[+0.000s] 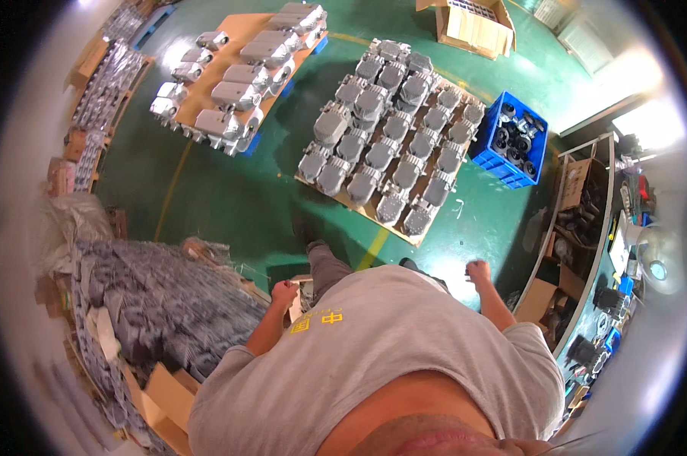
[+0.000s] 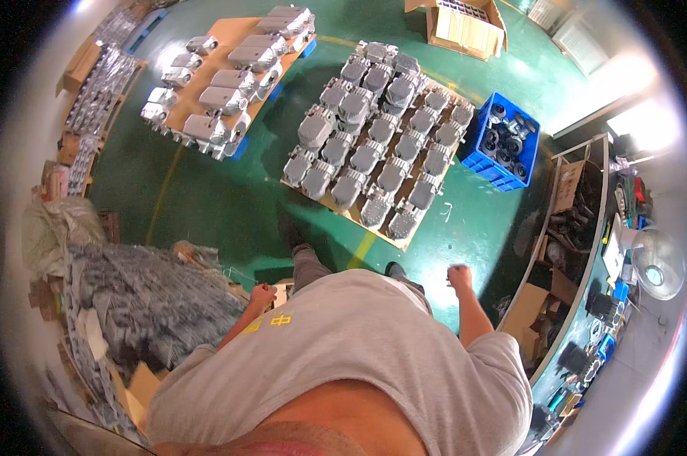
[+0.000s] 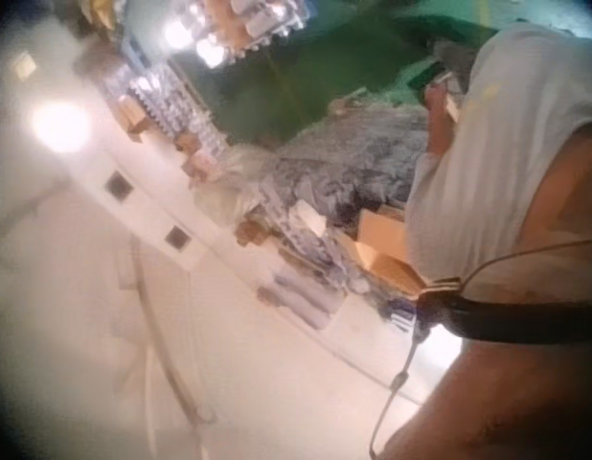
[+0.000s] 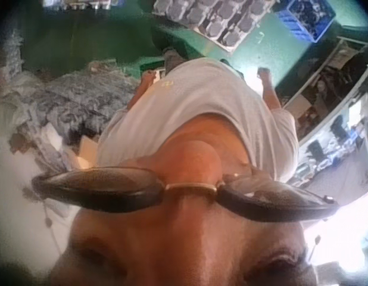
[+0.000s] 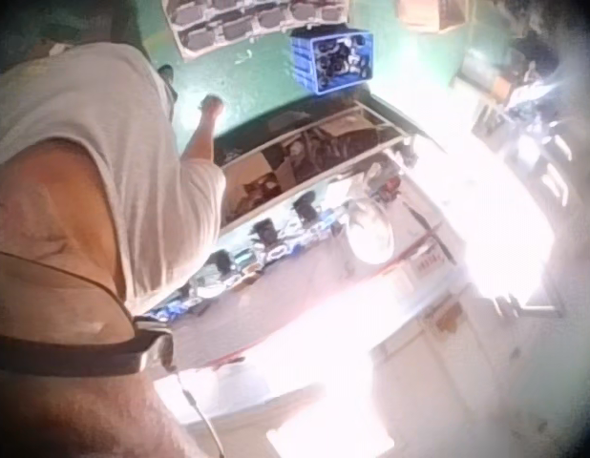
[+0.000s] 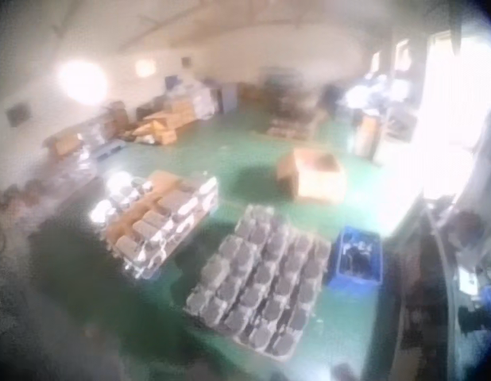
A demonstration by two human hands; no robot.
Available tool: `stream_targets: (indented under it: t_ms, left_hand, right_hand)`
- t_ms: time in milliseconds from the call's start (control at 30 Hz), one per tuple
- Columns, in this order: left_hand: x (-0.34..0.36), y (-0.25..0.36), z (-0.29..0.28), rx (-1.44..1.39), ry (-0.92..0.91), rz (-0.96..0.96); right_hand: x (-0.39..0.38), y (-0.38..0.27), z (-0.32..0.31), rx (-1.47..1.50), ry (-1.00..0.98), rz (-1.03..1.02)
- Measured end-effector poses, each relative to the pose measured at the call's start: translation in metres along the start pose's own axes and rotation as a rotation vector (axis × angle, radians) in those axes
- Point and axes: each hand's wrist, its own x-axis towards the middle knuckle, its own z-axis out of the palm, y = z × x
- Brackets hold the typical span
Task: The person repeatedly picks up metal engine blocks from a pallet, brushes their surfaces and interiors with a small brush, and places them on a workbench. The person handles the parts one at a time, rotating them to reach different sides.
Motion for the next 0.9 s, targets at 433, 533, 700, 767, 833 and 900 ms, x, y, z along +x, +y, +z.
stream_targets:
  t_ms: [433,533,700,767,833,900]
  left_hand:
    - [0.283,0.114,-0.298,-0.293,0.142,0.224]
    - [0.288,0.11,-0.325,-0.36,0.121,0.094]
    - [0.257,0.074,-0.322,-0.216,0.143,0.129]
    - [0.234,0.053,-0.305,-0.15,0.167,0.207]
    - [0.189,0.068,-0.271,-0.327,0.122,0.056]
    - [0.163,0.068,-0.255,-0.393,0.045,-0.099]
  right_hand:
    - [-0.128,-0.161,0.214,-0.393,0.063,0.111]
    - [-0.074,-0.192,0.259,-0.472,0.124,-0.035]
    - [0.01,-0.33,0.376,-0.369,0.051,-0.088]
    - [0.062,-0.379,0.425,-0.336,0.019,-0.077]
    - [0.113,-0.437,0.469,-0.258,-0.017,-0.026]
    - [0.18,-0.462,0.518,-0.199,0.097,-0.091]
